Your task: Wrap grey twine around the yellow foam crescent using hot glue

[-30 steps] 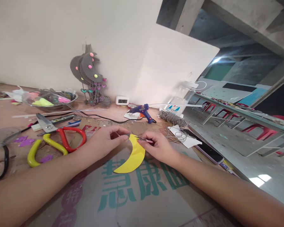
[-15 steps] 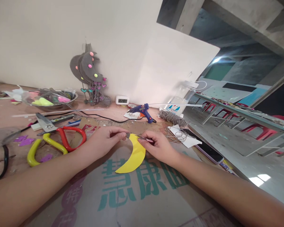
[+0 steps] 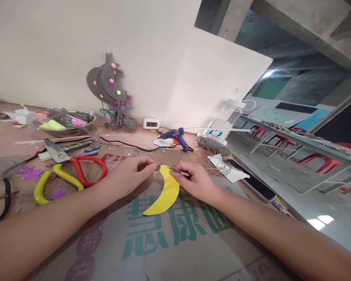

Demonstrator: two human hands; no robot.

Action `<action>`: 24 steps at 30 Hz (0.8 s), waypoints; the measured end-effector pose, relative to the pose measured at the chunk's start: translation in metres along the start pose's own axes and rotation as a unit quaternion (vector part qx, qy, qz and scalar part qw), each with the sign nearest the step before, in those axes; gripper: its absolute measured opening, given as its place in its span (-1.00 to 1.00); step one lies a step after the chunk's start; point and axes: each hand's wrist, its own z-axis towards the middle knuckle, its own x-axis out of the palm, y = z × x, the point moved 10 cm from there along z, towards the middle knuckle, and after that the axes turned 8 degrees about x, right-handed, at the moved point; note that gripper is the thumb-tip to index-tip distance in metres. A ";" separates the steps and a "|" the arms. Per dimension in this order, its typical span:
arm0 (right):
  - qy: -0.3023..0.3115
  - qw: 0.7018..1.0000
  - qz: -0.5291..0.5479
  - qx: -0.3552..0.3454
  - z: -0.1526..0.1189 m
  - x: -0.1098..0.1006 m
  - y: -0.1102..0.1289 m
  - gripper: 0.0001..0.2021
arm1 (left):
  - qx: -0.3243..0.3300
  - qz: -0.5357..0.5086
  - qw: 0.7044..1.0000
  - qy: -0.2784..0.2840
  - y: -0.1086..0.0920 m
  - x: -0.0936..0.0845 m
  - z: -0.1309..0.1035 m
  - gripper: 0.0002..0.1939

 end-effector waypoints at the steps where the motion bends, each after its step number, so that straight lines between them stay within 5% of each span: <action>1: -0.005 1.000 -0.002 0.001 0.000 -0.001 0.000 -0.81 | 0.008 0.002 1.000 -0.002 -0.001 -0.001 0.001 -0.69; 24: -0.014 1.000 -0.009 0.008 0.001 -0.004 -0.001 -0.81 | 0.000 -0.032 0.999 -0.015 0.004 -0.001 0.000 -0.70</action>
